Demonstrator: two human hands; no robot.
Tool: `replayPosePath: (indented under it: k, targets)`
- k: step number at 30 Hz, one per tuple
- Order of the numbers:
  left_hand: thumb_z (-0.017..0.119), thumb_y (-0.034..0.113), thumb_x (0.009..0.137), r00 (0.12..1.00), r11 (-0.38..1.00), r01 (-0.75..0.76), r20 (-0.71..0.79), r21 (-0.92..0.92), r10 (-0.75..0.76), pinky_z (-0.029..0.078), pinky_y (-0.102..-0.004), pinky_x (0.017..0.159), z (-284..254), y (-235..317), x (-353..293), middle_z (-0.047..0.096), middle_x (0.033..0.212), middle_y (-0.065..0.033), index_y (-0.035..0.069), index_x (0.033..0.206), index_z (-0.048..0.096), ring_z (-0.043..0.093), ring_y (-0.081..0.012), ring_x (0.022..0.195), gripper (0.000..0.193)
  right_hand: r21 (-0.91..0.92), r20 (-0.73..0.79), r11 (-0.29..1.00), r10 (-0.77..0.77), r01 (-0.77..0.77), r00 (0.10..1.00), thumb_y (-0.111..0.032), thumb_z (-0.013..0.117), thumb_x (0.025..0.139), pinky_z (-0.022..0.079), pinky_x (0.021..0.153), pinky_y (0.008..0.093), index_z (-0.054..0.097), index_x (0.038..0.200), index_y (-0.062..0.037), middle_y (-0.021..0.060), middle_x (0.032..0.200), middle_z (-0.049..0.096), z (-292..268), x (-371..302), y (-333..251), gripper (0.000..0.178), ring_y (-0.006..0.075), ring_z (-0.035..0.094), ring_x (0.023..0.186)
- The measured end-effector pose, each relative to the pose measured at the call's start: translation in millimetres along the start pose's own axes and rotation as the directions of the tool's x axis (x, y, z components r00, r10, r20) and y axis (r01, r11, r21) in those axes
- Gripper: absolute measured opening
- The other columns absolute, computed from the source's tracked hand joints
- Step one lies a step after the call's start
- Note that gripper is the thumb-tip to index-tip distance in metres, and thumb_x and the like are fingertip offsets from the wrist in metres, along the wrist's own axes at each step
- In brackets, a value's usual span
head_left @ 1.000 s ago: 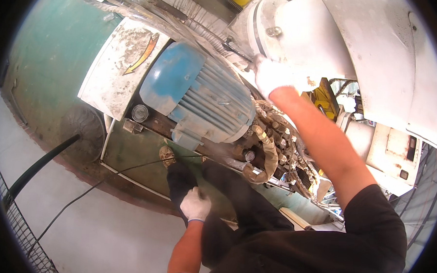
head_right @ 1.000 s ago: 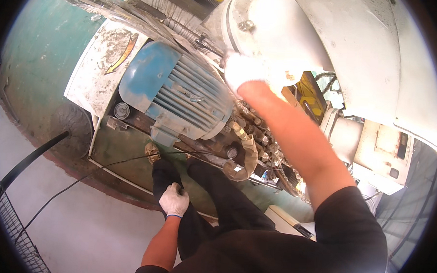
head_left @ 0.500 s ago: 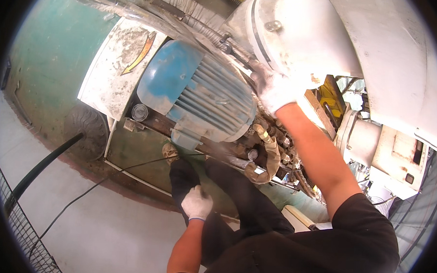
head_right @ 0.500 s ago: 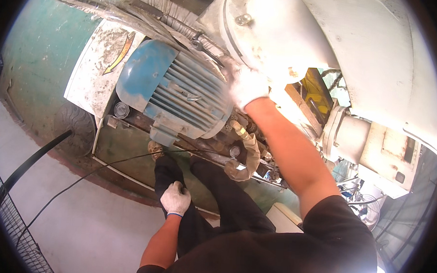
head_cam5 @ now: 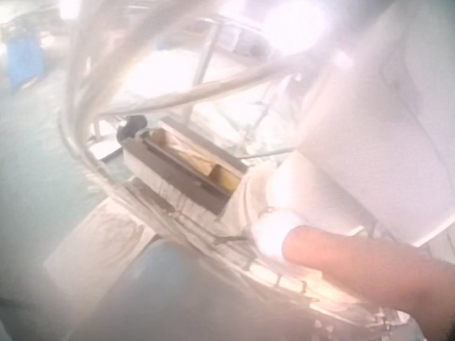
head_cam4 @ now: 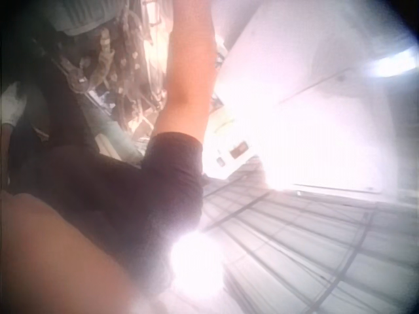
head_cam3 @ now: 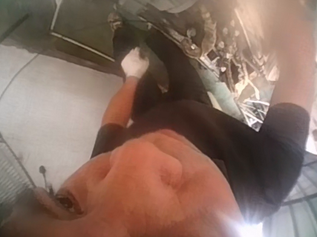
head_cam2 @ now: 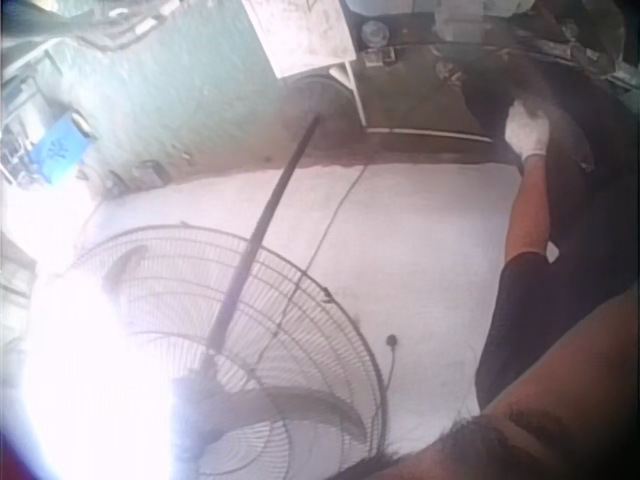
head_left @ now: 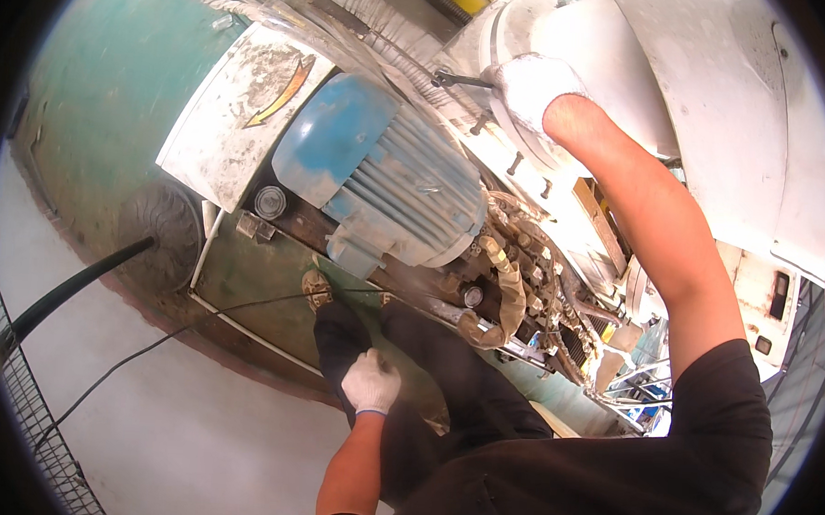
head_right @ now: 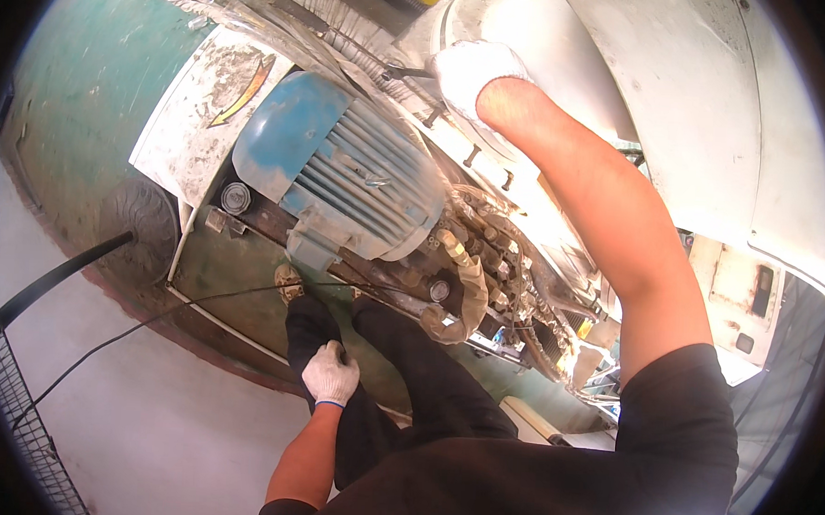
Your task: The person operates a machine by pulling a lever, then walks to a table to pick up a white board and place it in a drawer. The person then walks back to the machine area.
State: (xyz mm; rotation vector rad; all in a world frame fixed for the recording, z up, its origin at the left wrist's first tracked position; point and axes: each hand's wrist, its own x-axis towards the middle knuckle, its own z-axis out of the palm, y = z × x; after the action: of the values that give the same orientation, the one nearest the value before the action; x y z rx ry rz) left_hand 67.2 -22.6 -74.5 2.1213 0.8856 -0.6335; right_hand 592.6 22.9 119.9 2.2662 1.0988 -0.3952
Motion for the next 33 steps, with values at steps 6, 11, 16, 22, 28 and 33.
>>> replayPosePath:
  k: [6,11,16,22,28,33]
  targets:
    - [0.071,0.028,0.089,1.000,1.000,0.002,-0.022,-0.016,-0.002,0.060,-0.0510,0.077,2.5,-1.4,0.2,0.076,0.096,-0.0134,0.012,0.095,0.073,0.076,-0.0362,0.088,0.017,-0.044,0.040,0.999,-0.016,0.018,0.999,-0.013,0.055,0.098,0.062,0.087,0.0504,0.082,0.108,-0.0071,0.0204,0.110,0.081,-4.7,12.6,-1.2,0.029,0.0395,0.078,0.103]
    - [0.075,0.023,0.085,0.998,1.000,0.001,-0.070,-0.031,-0.003,0.060,-0.0509,0.073,-1.6,2.6,0.9,0.075,0.091,-0.0126,0.012,0.089,0.072,0.075,-0.0373,0.084,0.012,-0.035,0.050,0.998,-0.047,0.049,0.998,-0.012,0.058,0.096,0.062,0.085,0.0497,0.082,0.107,-0.0054,0.0201,0.109,0.081,-27.4,7.2,-9.8,0.027,0.0402,0.078,0.101]
    - [0.072,0.029,0.089,1.000,1.000,0.023,0.020,-0.008,-0.023,0.060,-0.0502,0.079,-6.0,3.1,3.2,0.076,0.097,-0.0124,0.013,0.096,0.073,0.076,-0.0353,0.090,0.018,-0.083,0.033,0.994,-0.063,0.065,0.998,-0.013,0.059,0.097,0.062,0.083,0.0487,0.083,0.104,-0.0036,0.0212,0.108,0.081,-15.5,19.0,-5.8,0.026,0.0401,0.078,0.098]
    - [0.072,0.030,0.089,0.999,1.000,0.021,0.026,-0.008,-0.021,0.060,-0.0505,0.079,-5.2,1.0,2.9,0.076,0.098,-0.0123,0.013,0.097,0.073,0.076,-0.0355,0.090,0.018,-0.072,0.016,0.994,-0.079,0.080,0.997,-0.012,0.059,0.096,0.062,0.082,0.0487,0.083,0.103,-0.0026,0.0218,0.108,0.080,-14.1,20.7,-8.7,0.026,0.0394,0.079,0.097]
    - [0.078,0.024,0.086,0.998,1.000,-0.011,-0.059,-0.017,0.010,0.060,-0.0502,0.073,-3.1,4.8,6.0,0.075,0.090,-0.0120,0.013,0.088,0.071,0.075,-0.0364,0.083,0.013,-0.088,0.052,0.995,-0.046,0.050,0.998,-0.014,0.058,0.098,0.063,0.083,0.0488,0.083,0.104,-0.0045,0.0211,0.108,0.081,-11.0,16.7,-10.5,0.028,0.0393,0.079,0.097]
    - [0.077,0.024,0.086,0.999,1.000,-0.017,-0.041,0.003,0.018,0.060,-0.0504,0.074,-0.6,5.3,7.5,0.076,0.091,-0.0122,0.013,0.090,0.072,0.075,-0.0365,0.084,0.013,0.031,0.009,1.000,-0.001,0.001,1.000,-0.015,0.054,0.100,0.064,0.084,0.0486,0.080,0.110,-0.0052,0.0207,0.107,0.081,15.8,-4.9,-9.9,0.030,0.0375,0.079,0.099]
